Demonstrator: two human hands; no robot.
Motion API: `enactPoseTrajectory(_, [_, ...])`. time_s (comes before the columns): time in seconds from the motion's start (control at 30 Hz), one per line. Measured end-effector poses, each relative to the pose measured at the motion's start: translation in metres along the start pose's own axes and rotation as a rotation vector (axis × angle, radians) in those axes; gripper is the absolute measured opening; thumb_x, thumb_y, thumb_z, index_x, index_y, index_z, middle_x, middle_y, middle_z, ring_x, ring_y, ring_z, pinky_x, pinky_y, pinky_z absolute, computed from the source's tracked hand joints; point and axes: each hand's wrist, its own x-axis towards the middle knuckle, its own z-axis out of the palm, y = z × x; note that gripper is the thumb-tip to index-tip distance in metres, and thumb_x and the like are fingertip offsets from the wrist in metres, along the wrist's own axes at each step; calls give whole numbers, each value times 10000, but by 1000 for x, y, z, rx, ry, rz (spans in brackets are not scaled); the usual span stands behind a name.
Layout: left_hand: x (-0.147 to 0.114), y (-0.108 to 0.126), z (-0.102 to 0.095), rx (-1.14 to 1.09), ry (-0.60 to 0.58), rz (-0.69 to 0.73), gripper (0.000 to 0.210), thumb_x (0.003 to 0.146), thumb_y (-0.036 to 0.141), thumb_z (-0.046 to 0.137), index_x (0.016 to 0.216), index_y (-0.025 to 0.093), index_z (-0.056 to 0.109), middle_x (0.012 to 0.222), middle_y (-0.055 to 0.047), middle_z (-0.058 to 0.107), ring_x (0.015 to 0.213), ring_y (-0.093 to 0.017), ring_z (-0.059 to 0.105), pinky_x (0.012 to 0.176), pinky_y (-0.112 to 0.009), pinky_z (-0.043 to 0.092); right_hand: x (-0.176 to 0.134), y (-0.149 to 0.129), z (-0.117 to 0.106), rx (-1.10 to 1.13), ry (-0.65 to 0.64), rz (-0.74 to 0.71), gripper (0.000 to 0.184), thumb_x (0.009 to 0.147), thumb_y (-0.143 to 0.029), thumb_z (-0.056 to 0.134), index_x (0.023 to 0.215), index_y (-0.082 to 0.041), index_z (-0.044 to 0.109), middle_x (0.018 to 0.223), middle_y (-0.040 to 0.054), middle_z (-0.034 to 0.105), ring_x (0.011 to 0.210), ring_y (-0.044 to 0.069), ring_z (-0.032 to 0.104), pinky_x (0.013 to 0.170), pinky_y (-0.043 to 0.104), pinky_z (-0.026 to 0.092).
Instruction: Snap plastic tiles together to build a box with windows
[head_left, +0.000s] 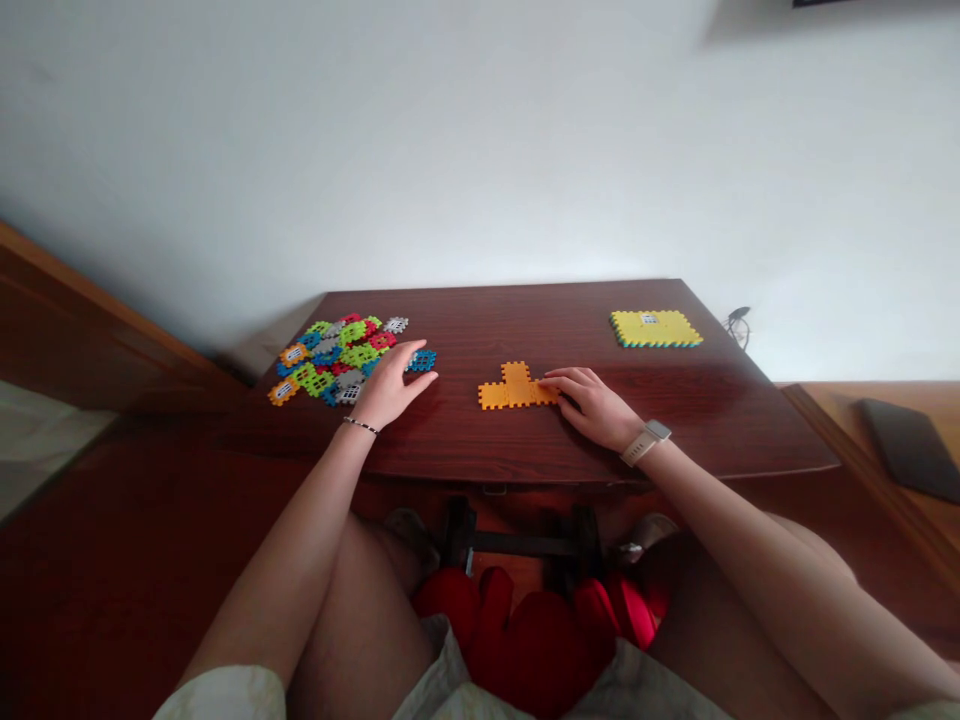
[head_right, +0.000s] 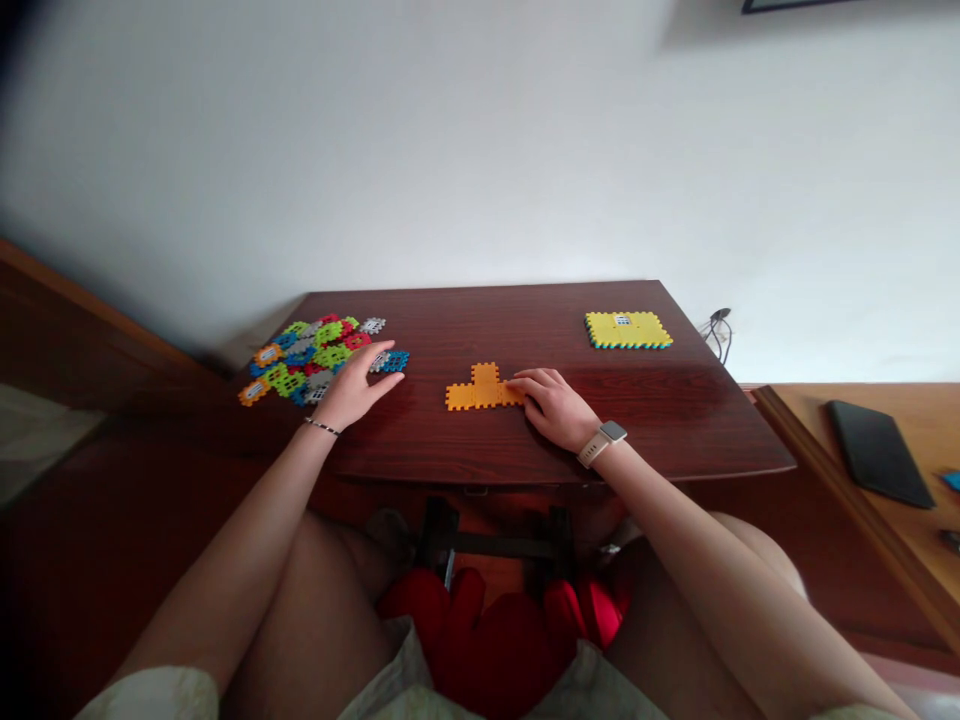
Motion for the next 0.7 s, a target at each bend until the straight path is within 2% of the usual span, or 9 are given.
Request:
enactPoseTrajectory(0.17, [-19, -44, -45, 209, 243, -296, 492, 978, 350, 700, 1431, 171, 627, 1461, -163, 681, 1421, -344, 602, 1276, -523, 437, 0, 0, -1, -10, 6, 3, 389, 1066, -196, 519, 1398, -272, 707, 1405, 122, 716, 1323, 337, 649, 1180, 602, 543])
enactPoseTrajectory(0.3, [-44, -70, -76, 384, 334, -609, 520, 976, 349, 659, 1455, 153, 606, 1480, -206, 647, 1449, -393, 558, 1291, -587, 393, 0, -1, -2, -18, 3, -1, 380, 1064, -205, 524, 1388, -273, 713, 1387, 126, 727, 1306, 343, 656, 1164, 607, 550])
enactPoseTrajectory(0.43, [-70, -81, -91, 481, 315, -840, 673, 942, 386, 684, 1536, 100, 545, 1581, -295, 550, 1529, -507, 453, 1242, -712, 396, 0, 0, -2, -20, -1, 2, 395, 1061, -202, 518, 1404, -275, 699, 1401, 125, 721, 1313, 342, 654, 1168, 610, 545])
enactPoseTrajectory(0.57, [-85, -89, -97, 482, 257, -920, 715, 951, 401, 653, 1573, 72, 521, 1572, -311, 579, 1504, -524, 497, 1224, -724, 413, 1, 1, -2, -27, -8, 7, 395, 1052, -208, 534, 1405, -280, 697, 1394, 122, 724, 1310, 345, 653, 1163, 612, 543])
enactPoseTrajectory(0.7, [-92, -101, -102, 465, 195, -955, 766, 937, 464, 685, 1585, 92, 517, 1569, -298, 591, 1452, -522, 551, 1196, -698, 458, 2, 1, -3, -32, -10, 22, 369, 1056, -230, 542, 1386, -270, 701, 1380, 128, 726, 1298, 348, 652, 1158, 614, 540])
